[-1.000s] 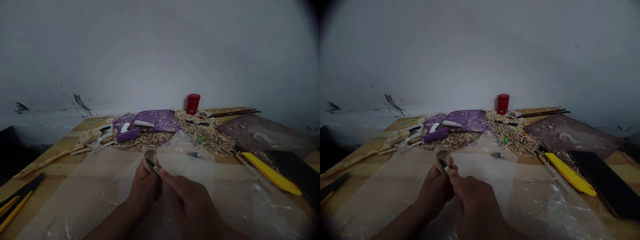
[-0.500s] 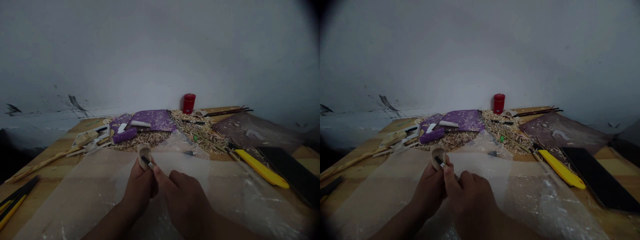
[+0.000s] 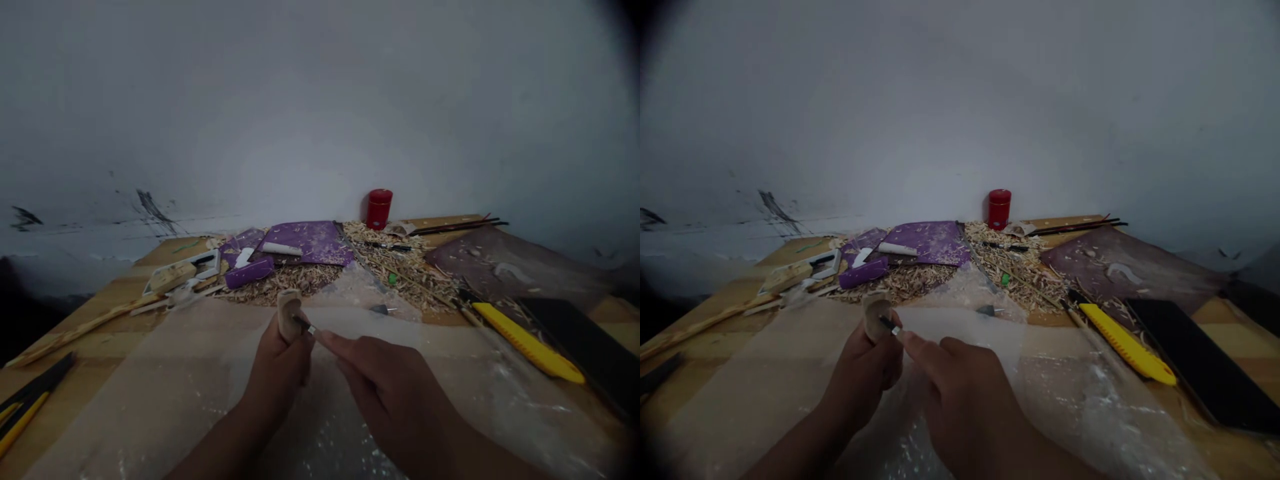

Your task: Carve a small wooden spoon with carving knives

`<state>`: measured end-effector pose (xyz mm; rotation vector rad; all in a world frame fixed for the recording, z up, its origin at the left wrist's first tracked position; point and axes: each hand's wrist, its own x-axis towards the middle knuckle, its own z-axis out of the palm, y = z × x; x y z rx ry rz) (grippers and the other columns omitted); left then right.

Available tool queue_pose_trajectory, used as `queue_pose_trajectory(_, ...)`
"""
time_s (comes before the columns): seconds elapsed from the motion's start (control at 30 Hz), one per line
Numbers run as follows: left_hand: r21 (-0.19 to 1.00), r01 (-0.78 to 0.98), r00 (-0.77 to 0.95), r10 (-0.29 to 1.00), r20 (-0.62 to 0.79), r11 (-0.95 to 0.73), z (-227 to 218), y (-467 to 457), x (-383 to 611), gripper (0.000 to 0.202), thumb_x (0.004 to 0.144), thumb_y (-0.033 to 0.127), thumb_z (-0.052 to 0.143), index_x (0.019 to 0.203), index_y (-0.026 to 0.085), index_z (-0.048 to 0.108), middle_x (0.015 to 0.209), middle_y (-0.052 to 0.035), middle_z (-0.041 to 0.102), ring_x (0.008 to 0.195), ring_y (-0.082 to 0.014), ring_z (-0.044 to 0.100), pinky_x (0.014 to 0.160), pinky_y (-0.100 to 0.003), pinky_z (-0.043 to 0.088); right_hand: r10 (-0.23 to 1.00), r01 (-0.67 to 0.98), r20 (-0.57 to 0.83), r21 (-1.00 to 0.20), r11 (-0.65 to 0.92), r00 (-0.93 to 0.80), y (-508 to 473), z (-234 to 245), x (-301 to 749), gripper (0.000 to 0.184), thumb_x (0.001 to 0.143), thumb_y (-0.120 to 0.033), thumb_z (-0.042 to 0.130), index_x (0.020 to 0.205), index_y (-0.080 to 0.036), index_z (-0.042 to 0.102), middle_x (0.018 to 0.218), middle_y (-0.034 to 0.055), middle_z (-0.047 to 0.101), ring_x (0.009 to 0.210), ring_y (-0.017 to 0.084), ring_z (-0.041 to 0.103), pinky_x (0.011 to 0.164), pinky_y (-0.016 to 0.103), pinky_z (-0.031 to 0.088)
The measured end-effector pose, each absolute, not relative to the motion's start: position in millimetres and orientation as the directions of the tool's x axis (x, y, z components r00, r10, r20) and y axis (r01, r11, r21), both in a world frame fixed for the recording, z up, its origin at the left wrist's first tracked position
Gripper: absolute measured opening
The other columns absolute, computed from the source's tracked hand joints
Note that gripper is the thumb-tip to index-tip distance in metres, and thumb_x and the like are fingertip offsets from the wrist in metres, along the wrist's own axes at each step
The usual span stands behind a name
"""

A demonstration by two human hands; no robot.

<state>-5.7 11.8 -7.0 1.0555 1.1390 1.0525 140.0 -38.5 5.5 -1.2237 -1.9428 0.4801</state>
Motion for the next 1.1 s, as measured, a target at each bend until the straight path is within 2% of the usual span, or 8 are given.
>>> queue_pose_trajectory(0.1,0.993,0.033,0.098,0.989,-0.114,0.112,-8,16,-12,0.012,0.068,0.017,0.052,0.077,0.021,0.046,0.04,0.0114,0.036,0.034,-0.0056,0.031,0.035,-0.017,0.026,0.858,0.706,0.419,-0.509,0.493,-0.297,-40,7,144,0.041,0.086,-0.015,0.036,0.123,-0.02,0.053,0.067,0.0048,0.061,0.058,0.019,0.058,0.053,0.031,0.042)
queue_pose_trajectory(0.27,0.976,0.216,0.101,0.994,-0.044,0.021,-8,16,-14,0.007,0.067,0.016,0.051,0.072,0.02,0.048,0.041,0.01,0.039,0.035,-0.0068,0.035,0.038,-0.019,0.028,0.839,0.731,0.407,-0.435,0.526,-0.361,-42,15,147,0.041,0.085,-0.013,0.034,0.121,-0.017,0.054,0.066,0.0057,0.061,0.056,0.019,0.057,0.051,0.03,0.04)
queue_pose_trajectory(0.53,0.989,0.066,0.006,0.991,-0.134,0.133,-6,7,-4,0.013,0.065,0.017,0.051,0.074,0.021,0.044,0.041,0.0113,0.037,0.032,-0.0058,0.031,0.037,-0.018,0.026,0.725,0.777,0.58,-0.232,0.585,-0.372,-43,-1,133,0.041,0.083,-0.009,0.032,0.117,-0.006,0.054,0.058,0.0061,0.055,0.045,0.019,0.052,0.04,0.028,0.035)
queue_pose_trajectory(0.67,0.979,-0.01,0.01,0.979,-0.205,0.205,-1,7,-3,0.017,0.064,0.019,0.052,0.075,0.023,0.04,0.041,0.0113,0.039,0.032,-0.0066,0.032,0.034,-0.018,0.027,0.714,0.807,0.596,-0.177,0.564,-0.368,-41,-16,124,0.04,0.084,-0.008,0.033,0.12,-0.007,0.051,0.06,0.0058,0.054,0.048,0.019,0.051,0.041,0.029,0.036)
queue_pose_trajectory(0.77,0.965,-0.074,0.036,0.968,-0.249,0.251,0,9,-4,0.019,0.065,0.02,0.052,0.077,0.024,0.038,0.04,0.0117,0.037,0.032,-0.0071,0.031,0.032,-0.017,0.026,0.724,0.79,0.611,-0.25,0.561,-0.32,-37,-21,119,0.039,0.086,-0.009,0.033,0.121,-0.008,0.05,0.062,0.0056,0.055,0.05,0.018,0.052,0.043,0.028,0.039)
queue_pose_trajectory(0.9,0.959,-0.112,0.046,0.965,-0.258,0.262,-3,8,-1,0.016,0.069,0.023,0.052,0.077,0.024,0.037,0.041,0.0118,0.036,0.032,-0.0066,0.03,0.031,-0.017,0.024,0.785,0.624,0.585,-0.542,0.563,-0.201,-32,-16,114,0.037,0.087,-0.012,0.036,0.12,-0.011,0.052,0.075,0.0083,0.065,0.065,0.018,0.06,0.06,0.031,0.049)
queue_pose_trajectory(1.0,0.951,-0.109,0.089,0.956,-0.279,0.288,-7,9,3,0.016,0.072,0.028,0.052,0.075,0.024,0.036,0.04,0.0125,0.032,0.031,-0.0062,0.025,0.031,-0.016,0.021,0.887,0.405,0.449,-0.796,0.45,-0.105,-27,-12,113,0.033,0.086,-0.014,0.042,0.115,-0.019,0.057,0.096,0.0058,0.067,0.088,0.017,0.062,0.078,0.03,0.048)
queue_pose_trajectory(1.1,0.98,-0.033,0.06,0.979,-0.196,0.198,-10,22,-5,0.013,0.073,0.027,0.051,0.078,0.024,0.039,0.04,0.012,0.032,0.033,-0.0082,0.028,0.035,-0.019,0.026,0.957,0.314,0.29,-0.91,0.269,0.021,-17,-16,122,0.029,0.088,-0.02,0.043,0.11,-0.019,0.06,0.09,0.0034,0.069,0.079,0.016,0.065,0.069,0.028,0.051)
